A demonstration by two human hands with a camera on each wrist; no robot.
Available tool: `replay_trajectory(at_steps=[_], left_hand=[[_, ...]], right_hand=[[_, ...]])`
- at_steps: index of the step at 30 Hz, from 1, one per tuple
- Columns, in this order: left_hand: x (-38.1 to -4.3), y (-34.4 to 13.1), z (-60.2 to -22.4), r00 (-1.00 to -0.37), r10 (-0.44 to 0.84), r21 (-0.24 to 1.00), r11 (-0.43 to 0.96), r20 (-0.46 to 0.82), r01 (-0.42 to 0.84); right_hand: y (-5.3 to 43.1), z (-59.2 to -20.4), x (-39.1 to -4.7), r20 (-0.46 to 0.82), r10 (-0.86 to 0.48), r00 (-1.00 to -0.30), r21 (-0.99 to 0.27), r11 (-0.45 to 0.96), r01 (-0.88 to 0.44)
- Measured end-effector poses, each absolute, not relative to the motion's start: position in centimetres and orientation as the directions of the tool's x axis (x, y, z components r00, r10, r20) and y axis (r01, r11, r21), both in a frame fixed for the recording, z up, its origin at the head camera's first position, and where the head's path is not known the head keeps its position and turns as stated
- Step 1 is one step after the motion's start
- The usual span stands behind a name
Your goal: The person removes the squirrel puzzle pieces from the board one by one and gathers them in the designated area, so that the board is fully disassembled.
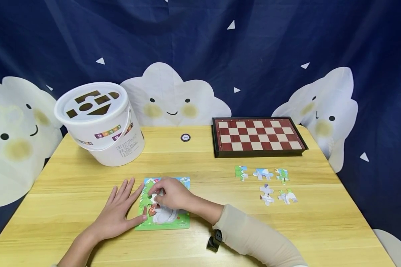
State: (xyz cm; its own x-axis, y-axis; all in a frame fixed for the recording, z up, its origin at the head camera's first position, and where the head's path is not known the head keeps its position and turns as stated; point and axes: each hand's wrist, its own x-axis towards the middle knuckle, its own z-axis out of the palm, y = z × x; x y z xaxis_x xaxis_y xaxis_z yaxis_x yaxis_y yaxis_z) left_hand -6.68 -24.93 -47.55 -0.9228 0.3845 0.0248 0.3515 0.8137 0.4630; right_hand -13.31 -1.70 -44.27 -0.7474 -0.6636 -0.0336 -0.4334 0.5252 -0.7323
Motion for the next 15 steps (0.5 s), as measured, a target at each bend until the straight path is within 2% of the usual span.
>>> replay_trajectory(at_steps=[7,15], left_hand=[[-6.64,-24.89,-47.78,-0.919,0.39,0.454,0.808,0.064,0.375],[-6.71,-24.85,-47.37,-0.923,0.384,0.464,0.815,0.016,0.347]], right_hand=[[-1.55,-44.44,-13.33,-0.04,-0.649,-0.76,-0.747,0.525,-0.409],[-1.59,-44.72,-13.38,-0.03,-0.63,-0.776,-0.761,0.518,-0.391]])
